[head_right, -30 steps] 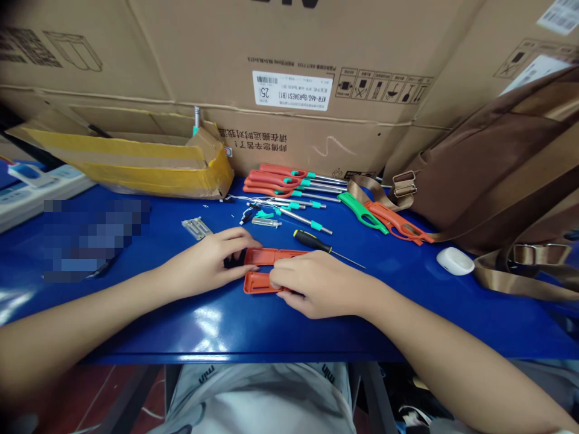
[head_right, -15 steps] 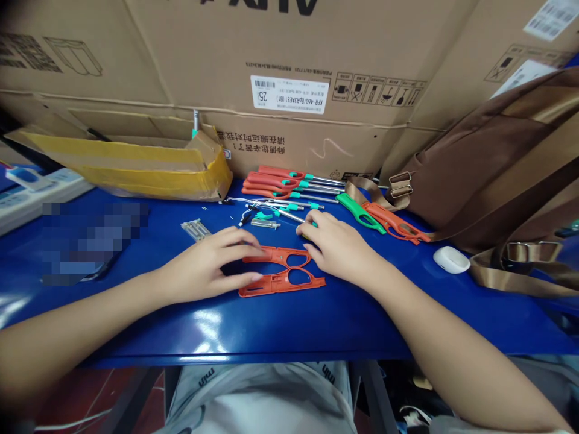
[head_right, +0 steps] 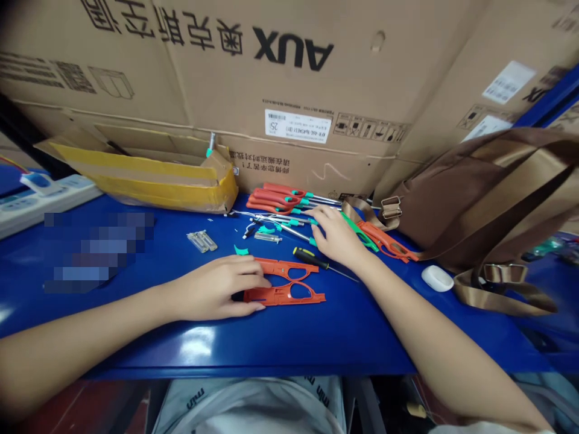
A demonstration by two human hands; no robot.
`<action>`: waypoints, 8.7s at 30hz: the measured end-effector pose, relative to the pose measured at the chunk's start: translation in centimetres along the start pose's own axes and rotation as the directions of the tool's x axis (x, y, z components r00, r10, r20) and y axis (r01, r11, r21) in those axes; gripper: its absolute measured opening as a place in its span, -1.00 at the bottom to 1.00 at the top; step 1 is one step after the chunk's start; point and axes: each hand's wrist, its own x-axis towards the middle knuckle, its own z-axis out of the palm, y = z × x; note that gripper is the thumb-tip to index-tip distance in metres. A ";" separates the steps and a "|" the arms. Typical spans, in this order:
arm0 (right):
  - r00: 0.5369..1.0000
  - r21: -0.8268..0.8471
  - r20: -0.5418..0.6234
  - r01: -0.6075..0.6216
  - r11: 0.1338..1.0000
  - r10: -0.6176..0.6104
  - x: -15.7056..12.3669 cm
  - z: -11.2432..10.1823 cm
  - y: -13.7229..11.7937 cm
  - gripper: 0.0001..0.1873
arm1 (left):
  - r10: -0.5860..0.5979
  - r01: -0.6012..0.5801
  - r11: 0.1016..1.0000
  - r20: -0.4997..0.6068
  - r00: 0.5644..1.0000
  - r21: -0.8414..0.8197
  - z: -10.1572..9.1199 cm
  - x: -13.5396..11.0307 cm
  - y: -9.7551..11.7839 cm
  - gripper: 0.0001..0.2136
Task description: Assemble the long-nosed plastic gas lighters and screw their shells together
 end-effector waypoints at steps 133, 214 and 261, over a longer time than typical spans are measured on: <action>0.911 0.066 -0.030 0.412 0.909 -0.411 -4.3 -0.9 -6.8 -0.85 | -0.007 0.001 1.000 -0.312 0.950 -0.020 -0.7 -0.2 -0.8 -0.86; 0.904 0.132 0.242 0.330 0.935 -0.353 -4.3 -1.6 -5.8 -0.79 | -0.378 0.307 0.706 0.027 0.925 -0.638 -0.7 0.3 0.3 -0.64; 0.904 0.054 0.333 0.264 0.963 -0.267 -4.1 -1.5 -5.5 -0.73 | -0.362 0.154 0.807 -0.271 0.892 -0.570 -0.2 0.2 -0.5 -0.83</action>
